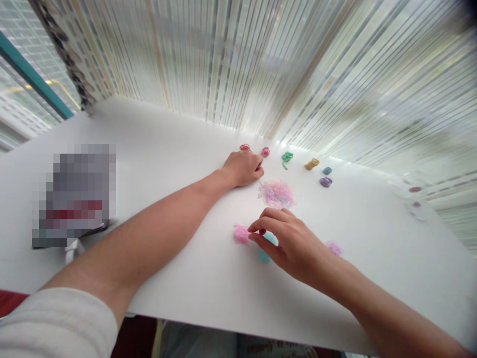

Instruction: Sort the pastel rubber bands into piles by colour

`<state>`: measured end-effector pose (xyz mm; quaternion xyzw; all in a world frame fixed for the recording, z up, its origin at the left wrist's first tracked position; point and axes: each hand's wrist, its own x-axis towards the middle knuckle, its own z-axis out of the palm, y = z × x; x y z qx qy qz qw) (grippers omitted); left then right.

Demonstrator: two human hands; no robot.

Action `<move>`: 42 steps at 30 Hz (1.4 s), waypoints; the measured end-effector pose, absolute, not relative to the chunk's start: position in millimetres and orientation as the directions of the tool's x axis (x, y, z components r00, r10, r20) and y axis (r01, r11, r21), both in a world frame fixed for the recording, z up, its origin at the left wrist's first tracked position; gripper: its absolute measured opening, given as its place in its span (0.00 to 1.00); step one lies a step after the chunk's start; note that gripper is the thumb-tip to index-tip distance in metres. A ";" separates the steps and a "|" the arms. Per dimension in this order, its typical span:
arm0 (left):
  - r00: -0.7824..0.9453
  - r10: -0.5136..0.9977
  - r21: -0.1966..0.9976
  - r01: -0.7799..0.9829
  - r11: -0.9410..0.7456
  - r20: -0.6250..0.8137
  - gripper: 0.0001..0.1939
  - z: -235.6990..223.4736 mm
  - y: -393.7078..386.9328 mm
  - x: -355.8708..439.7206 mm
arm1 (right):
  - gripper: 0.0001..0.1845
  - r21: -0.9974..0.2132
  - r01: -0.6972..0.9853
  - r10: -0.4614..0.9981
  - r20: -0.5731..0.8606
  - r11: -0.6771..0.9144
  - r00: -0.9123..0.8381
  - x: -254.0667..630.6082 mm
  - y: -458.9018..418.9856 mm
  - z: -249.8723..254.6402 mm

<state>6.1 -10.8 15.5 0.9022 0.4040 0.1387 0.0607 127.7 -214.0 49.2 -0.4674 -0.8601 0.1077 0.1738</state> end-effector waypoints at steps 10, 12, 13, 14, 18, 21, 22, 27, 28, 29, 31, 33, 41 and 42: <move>0.627 0.750 0.220 0.717 -0.662 0.211 0.14 12.7 -7.8 5.4 | 0.08 -0.409 0.846 0.872 0.473 0.343 -0.126 239.0 -180.5 79.2; 0.621 0.755 0.223 0.721 -0.656 0.213 0.14 12.5 -7.3 4.9 | 0.11 -0.576 0.770 0.877 0.479 0.274 0.047 254.9 -163.1 62.7; 0.618 0.757 0.226 0.723 -0.653 0.211 0.14 12.6 -7.2 4.6 | 0.11 -0.657 0.714 0.895 0.435 0.242 0.096 258.5 -155.7 52.4; 0.617 0.759 0.229 0.724 -0.651 0.208 0.13 12.8 -7.2 4.2 | 0.12 -0.711 0.660 0.905 0.411 0.243 0.111 259.5 -149.8 41.8; 0.616 0.761 0.229 0.726 -0.648 0.201 0.13 14.4 -8.1 3.7 | 0.15 -0.802 0.549 0.922 0.363 0.236 0.134 252.1 -141.7 10.6; 0.606 0.769 0.222 0.737 -0.639 0.202 0.12 15.8 -8.7 4.0 | 0.16 -0.844 0.500 0.937 0.312 0.196 0.158 250.3 -144.2 4.9; 0.603 0.772 0.219 0.740 -0.636 0.203 0.12 16.1 -8.6 4.1 | 0.15 -0.856 0.481 0.941 0.298 0.188 0.162 250.8 -144.8 5.0; 0.598 0.772 0.195 0.749 -0.634 0.215 0.12 16.4 -7.2 2.9 | 0.11 -0.884 0.420 0.947 0.286 0.204 0.143 252.5 -142.3 6.1; 0.594 0.774 0.190 0.752 -0.631 0.220 0.12 16.5 -6.9 2.4 | 0.11 -0.885 0.416 0.948 0.288 0.209 0.138 252.4 -141.5 6.0; 0.592 0.774 0.187 0.753 -0.630 0.224 0.12 16.8 -6.7 1.9 | 0.10 -0.884 0.416 0.948 0.291 0.213 0.132 252.2 -140.7 5.8; 0.592 0.775 0.186 0.754 -0.630 0.223 0.12 17.7 -6.7 0.9 | 0.10 -0.882 0.418 0.949 0.292 0.218 0.120 251.9 -139.8 5.8; 0.590 0.778 0.195 0.755 -0.626 0.216 0.12 18.5 -7.0 0.1 | 0.10 -0.880 0.419 0.951 0.289 0.221 0.105 251.8 -139.7 5.9; 0.596 0.778 0.208 0.750 -0.628 0.199 0.12 19.7 -8.0 -0.2 | 0.12 -0.871 0.441 0.961 0.270 0.215 0.065 252.2 -140.1 3.9; 0.594 0.779 0.208 0.752 -0.626 0.199 0.12 19.9 -8.1 -0.2 | 0.12 -0.869 0.445 0.961 0.271 0.216 0.061 252.3 -140.1 3.8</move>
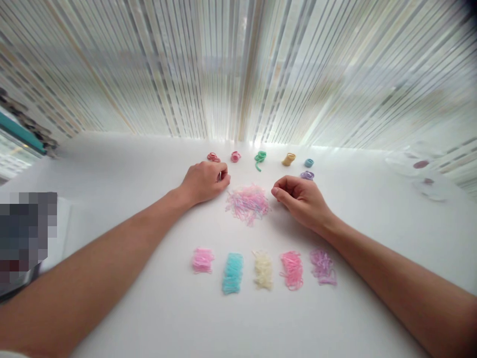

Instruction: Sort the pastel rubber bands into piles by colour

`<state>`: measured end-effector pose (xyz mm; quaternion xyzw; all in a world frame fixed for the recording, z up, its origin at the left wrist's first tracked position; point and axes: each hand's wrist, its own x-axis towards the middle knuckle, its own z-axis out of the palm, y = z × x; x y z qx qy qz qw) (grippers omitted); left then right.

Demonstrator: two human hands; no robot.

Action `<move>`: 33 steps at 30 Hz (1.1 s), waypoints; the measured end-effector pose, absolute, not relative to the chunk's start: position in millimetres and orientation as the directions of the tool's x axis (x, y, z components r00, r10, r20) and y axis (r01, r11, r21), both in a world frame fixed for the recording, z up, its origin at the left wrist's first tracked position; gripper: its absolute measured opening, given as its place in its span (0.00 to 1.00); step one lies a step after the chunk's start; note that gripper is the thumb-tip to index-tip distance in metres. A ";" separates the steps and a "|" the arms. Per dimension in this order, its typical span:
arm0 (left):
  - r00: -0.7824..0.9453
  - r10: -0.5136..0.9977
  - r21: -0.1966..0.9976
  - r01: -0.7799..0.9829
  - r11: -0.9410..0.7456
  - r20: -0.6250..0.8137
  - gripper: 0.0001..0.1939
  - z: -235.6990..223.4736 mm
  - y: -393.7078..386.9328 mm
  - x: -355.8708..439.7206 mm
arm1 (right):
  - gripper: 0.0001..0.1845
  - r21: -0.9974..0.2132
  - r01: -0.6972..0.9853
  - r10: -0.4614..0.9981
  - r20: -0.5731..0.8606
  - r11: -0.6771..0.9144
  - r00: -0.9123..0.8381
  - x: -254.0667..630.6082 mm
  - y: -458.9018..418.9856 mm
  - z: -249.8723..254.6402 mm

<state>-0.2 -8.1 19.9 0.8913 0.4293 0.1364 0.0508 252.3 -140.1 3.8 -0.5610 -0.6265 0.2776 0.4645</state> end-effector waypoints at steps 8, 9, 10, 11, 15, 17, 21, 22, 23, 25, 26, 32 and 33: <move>0.596 0.777 0.203 0.751 -0.629 0.201 0.13 21.7 -7.3 -1.1 | 0.11 -0.835 0.508 0.954 0.289 0.211 0.077 251.1 -140.4 4.6; 0.595 0.777 0.205 0.750 -0.629 0.205 0.13 21.6 -7.1 -1.2 | 0.10 -0.824 0.526 0.948 0.303 0.209 0.099 251.0 -140.5 4.5; 0.594 0.778 0.206 0.751 -0.628 0.207 0.12 21.4 -6.8 -1.3 | 0.09 -0.809 0.551 0.938 0.323 0.206 0.124 251.2 -140.6 4.3; 0.592 0.778 0.208 0.751 -0.627 0.208 0.12 21.1 -6.4 -1.4 | 0.08 -0.791 0.578 0.928 0.342 0.200 0.148 251.6 -140.7 4.2; 0.594 0.779 0.219 0.748 -0.627 0.203 0.13 19.7 -5.3 -2.1 | 0.06 -0.728 0.661 0.949 0.305 0.179 0.079 256.5 -141.7 5.7; 0.595 0.777 0.218 0.746 -0.629 0.207 0.13 19.6 -5.3 -2.3 | 0.04 -0.690 0.690 0.965 0.259 0.218 -0.046 260.1 -142.5 7.5; 0.593 0.778 0.219 0.747 -0.627 0.206 0.13 20.3 -6.4 -2.2 | 0.03 -0.618 0.722 0.949 0.234 0.311 -0.209 266.0 -143.8 10.2; 0.593 0.779 0.221 0.747 -0.626 0.204 0.13 20.4 -6.7 -2.1 | 0.04 -0.608 0.725 0.946 0.234 0.322 -0.223 266.8 -144.0 10.1; 0.593 0.779 0.222 0.747 -0.626 0.204 0.13 20.5 -6.9 -2.0 | 0.04 -0.600 0.729 0.943 0.237 0.331 -0.234 267.3 -144.1 9.8; 0.594 0.778 0.220 0.746 -0.628 0.205 0.13 20.6 -7.2 -1.7 | 0.03 -0.585 0.734 0.938 0.243 0.346 -0.248 267.5 -144.2 8.5; 0.595 0.777 0.218 0.746 -0.629 0.206 0.13 20.6 -7.3 -1.6 | 0.03 -0.581 0.735 0.936 0.248 0.350 -0.251 267.3 -144.2 7.8; 0.595 0.778 0.215 0.748 -0.628 0.202 0.13 21.3 -7.2 -0.7 | 0.02 -0.601 0.716 0.933 0.282 0.353 -0.223 264.6 -143.1 4.1; 0.592 0.780 0.214 0.751 -0.625 0.201 0.13 21.5 -7.2 -0.6 | 0.03 -0.613 0.711 0.936 0.284 0.345 -0.209 264.3 -142.8 3.8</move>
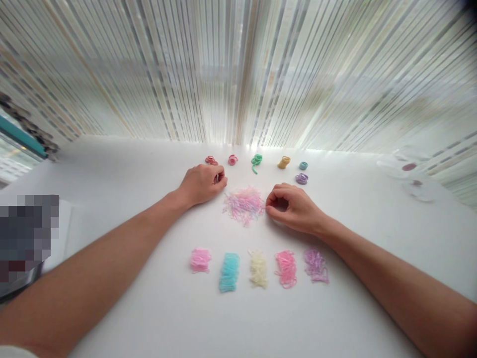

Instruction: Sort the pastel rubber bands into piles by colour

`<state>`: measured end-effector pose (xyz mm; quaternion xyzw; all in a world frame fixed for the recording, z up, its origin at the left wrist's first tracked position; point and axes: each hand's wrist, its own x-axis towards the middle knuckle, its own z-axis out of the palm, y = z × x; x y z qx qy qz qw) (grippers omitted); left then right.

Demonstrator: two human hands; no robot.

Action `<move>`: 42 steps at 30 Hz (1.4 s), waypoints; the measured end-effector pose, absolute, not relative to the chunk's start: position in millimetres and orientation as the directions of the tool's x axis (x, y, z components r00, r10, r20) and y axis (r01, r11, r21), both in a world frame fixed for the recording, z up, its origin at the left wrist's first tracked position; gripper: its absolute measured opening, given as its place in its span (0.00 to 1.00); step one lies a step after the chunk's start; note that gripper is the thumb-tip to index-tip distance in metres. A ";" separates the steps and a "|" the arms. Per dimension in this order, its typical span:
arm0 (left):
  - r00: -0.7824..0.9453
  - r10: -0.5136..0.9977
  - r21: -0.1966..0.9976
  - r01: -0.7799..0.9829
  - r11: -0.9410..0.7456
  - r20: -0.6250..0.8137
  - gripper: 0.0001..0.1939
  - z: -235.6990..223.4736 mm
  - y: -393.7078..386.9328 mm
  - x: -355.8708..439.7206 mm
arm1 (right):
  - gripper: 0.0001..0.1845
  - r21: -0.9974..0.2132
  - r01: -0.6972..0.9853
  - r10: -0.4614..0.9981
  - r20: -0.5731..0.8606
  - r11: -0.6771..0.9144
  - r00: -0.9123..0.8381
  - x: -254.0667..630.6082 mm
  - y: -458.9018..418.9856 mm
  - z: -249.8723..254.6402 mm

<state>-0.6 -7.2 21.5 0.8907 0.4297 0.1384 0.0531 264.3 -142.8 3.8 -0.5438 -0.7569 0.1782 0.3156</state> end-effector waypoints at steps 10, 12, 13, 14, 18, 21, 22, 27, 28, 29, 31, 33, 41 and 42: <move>0.592 0.777 0.209 0.750 -0.628 0.213 0.13 20.6 -7.1 -1.1 | 0.06 -0.781 0.592 0.972 0.237 0.199 -0.014 263.1 -142.3 4.6; 0.594 0.777 0.207 0.749 -0.629 0.211 0.13 20.7 -7.2 -1.2 | 0.07 -0.792 0.579 0.972 0.235 0.195 -0.006 263.3 -142.3 4.6; 0.593 0.777 0.207 0.750 -0.629 0.211 0.13 20.8 -7.3 -1.1 | 0.07 -0.794 0.575 0.972 0.234 0.196 -0.007 263.3 -142.4 4.5; 0.593 0.777 0.208 0.750 -0.628 0.212 0.12 21.0 -7.4 -1.0 | 0.07 -0.795 0.573 0.972 0.235 0.199 -0.012 263.3 -142.6 4.3; 0.594 0.776 0.215 0.746 -0.630 0.214 0.11 20.6 -7.0 -0.9 | 0.05 -0.770 0.585 0.961 0.268 0.255 -0.066 262.9 -145.0 5.1; 0.596 0.773 0.225 0.740 -0.634 0.217 0.11 19.0 -5.7 -1.5 | 0.02 -0.731 0.593 0.941 0.265 0.337 -0.209 262.0 -147.9 8.3; 0.596 0.772 0.228 0.738 -0.635 0.219 0.11 18.4 -5.3 -1.7 | 0.01 -0.719 0.593 0.932 0.255 0.362 -0.260 261.7 -148.7 9.7; 0.594 0.772 0.241 0.734 -0.635 0.226 0.11 17.1 -4.0 -1.9 | 0.02 -0.677 0.602 0.898 0.222 0.422 -0.380 262.6 -150.1 16.0; 0.594 0.772 0.241 0.734 -0.635 0.225 0.11 17.1 -4.0 -1.8 | 0.02 -0.671 0.605 0.894 0.221 0.429 -0.390 263.0 -150.1 16.7; 0.594 0.772 0.240 0.734 -0.635 0.224 0.11 17.2 -4.1 -1.6 | 0.02 -0.668 0.605 0.891 0.220 0.434 -0.396 263.4 -150.1 17.3; 0.594 0.773 0.238 0.735 -0.634 0.224 0.11 17.4 -4.1 -1.4 | 0.02 -0.672 0.599 0.890 0.220 0.435 -0.400 263.8 -150.1 18.1; 0.594 0.773 0.238 0.736 -0.634 0.224 0.12 17.7 -4.2 -1.4 | 0.02 -0.685 0.590 0.894 0.221 0.427 -0.391 263.8 -150.0 18.8; 0.591 0.775 0.231 0.740 -0.631 0.224 0.13 19.3 -5.7 -1.3 | 0.04 -0.694 0.569 0.882 0.216 0.441 -0.420 265.2 -149.7 21.3; 0.591 0.775 0.230 0.741 -0.631 0.225 0.13 19.4 -5.8 -1.2 | 0.05 -0.692 0.571 0.880 0.210 0.442 -0.426 265.7 -149.5 21.2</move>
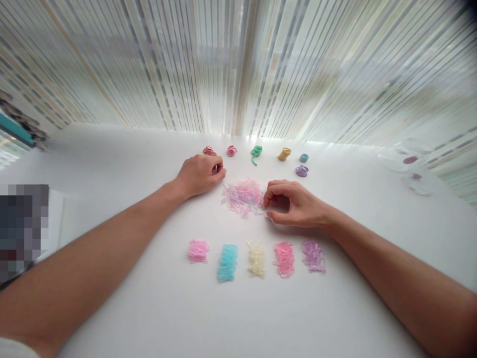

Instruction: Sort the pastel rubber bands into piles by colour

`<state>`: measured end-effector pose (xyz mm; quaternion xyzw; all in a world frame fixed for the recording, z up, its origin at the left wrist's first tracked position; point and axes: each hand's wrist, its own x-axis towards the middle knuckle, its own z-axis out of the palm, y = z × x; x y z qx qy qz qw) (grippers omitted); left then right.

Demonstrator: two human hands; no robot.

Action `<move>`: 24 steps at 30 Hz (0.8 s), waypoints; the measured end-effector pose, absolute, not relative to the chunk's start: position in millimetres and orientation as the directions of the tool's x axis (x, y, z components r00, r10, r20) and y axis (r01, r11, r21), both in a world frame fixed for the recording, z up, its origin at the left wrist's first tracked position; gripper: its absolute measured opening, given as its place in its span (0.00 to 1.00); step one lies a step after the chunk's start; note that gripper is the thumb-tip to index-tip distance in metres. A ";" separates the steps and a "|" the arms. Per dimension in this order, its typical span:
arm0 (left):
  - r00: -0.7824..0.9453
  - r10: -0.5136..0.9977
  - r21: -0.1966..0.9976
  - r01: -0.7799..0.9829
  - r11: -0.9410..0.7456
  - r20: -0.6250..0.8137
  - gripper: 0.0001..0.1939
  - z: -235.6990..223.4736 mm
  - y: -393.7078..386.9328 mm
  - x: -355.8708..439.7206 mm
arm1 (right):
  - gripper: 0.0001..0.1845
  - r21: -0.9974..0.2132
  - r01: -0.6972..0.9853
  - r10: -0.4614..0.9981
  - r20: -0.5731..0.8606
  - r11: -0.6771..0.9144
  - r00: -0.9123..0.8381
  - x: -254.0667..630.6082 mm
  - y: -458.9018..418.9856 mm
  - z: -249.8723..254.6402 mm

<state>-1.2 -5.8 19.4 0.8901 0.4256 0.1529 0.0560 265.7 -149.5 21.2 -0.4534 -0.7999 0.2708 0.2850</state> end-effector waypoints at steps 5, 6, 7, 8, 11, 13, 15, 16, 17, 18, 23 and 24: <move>0.588 0.778 0.221 0.747 -0.627 0.222 0.12 20.2 -6.1 -0.4 | 0.07 -0.653 0.582 0.856 0.218 0.485 -0.468 268.1 -147.8 19.1; 0.588 0.779 0.221 0.747 -0.626 0.220 0.11 20.3 -6.1 -0.3 | 0.07 -0.650 0.580 0.853 0.222 0.491 -0.473 268.5 -147.5 18.7; 0.587 0.780 0.222 0.748 -0.625 0.219 0.11 20.4 -6.1 -0.2 | 0.07 -0.650 0.579 0.851 0.222 0.493 -0.475 268.8 -147.2 18.4; 0.587 0.779 0.223 0.748 -0.626 0.219 0.11 20.3 -6.0 -0.1 | 0.07 -0.652 0.577 0.851 0.220 0.492 -0.477 269.1 -146.9 18.1; 0.588 0.777 0.226 0.744 -0.628 0.225 0.11 19.6 -5.3 -0.1 | 0.08 -0.669 0.571 0.856 0.203 0.475 -0.475 269.6 -146.2 17.5; 0.588 0.775 0.225 0.743 -0.630 0.230 0.11 19.1 -4.9 0.0 | 0.08 -0.686 0.562 0.861 0.194 0.461 -0.470 269.8 -145.8 17.2; 0.586 0.776 0.224 0.744 -0.629 0.231 0.10 18.9 -5.0 0.2 | 0.08 -0.703 0.549 0.864 0.191 0.451 -0.465 269.8 -145.6 17.0; 0.586 0.777 0.224 0.746 -0.628 0.229 0.10 19.0 -5.2 0.4 | 0.07 -0.711 0.542 0.866 0.191 0.447 -0.463 269.7 -145.6 16.9; 0.585 0.779 0.224 0.747 -0.626 0.226 0.11 19.2 -5.5 0.6 | 0.07 -0.719 0.536 0.867 0.190 0.443 -0.461 269.7 -145.6 17.0; 0.584 0.781 0.224 0.749 -0.624 0.222 0.11 19.4 -5.8 0.9 | 0.07 -0.728 0.529 0.869 0.187 0.435 -0.458 269.6 -145.7 17.1; 0.583 0.782 0.220 0.751 -0.622 0.219 0.11 19.7 -6.7 1.6 | 0.04 -0.805 0.497 0.910 0.120 0.323 -0.396 270.8 -145.9 18.2; 0.584 0.781 0.220 0.751 -0.623 0.221 0.11 19.5 -6.5 1.5 | 0.03 -0.827 0.484 0.921 0.099 0.287 -0.376 271.5 -145.8 18.2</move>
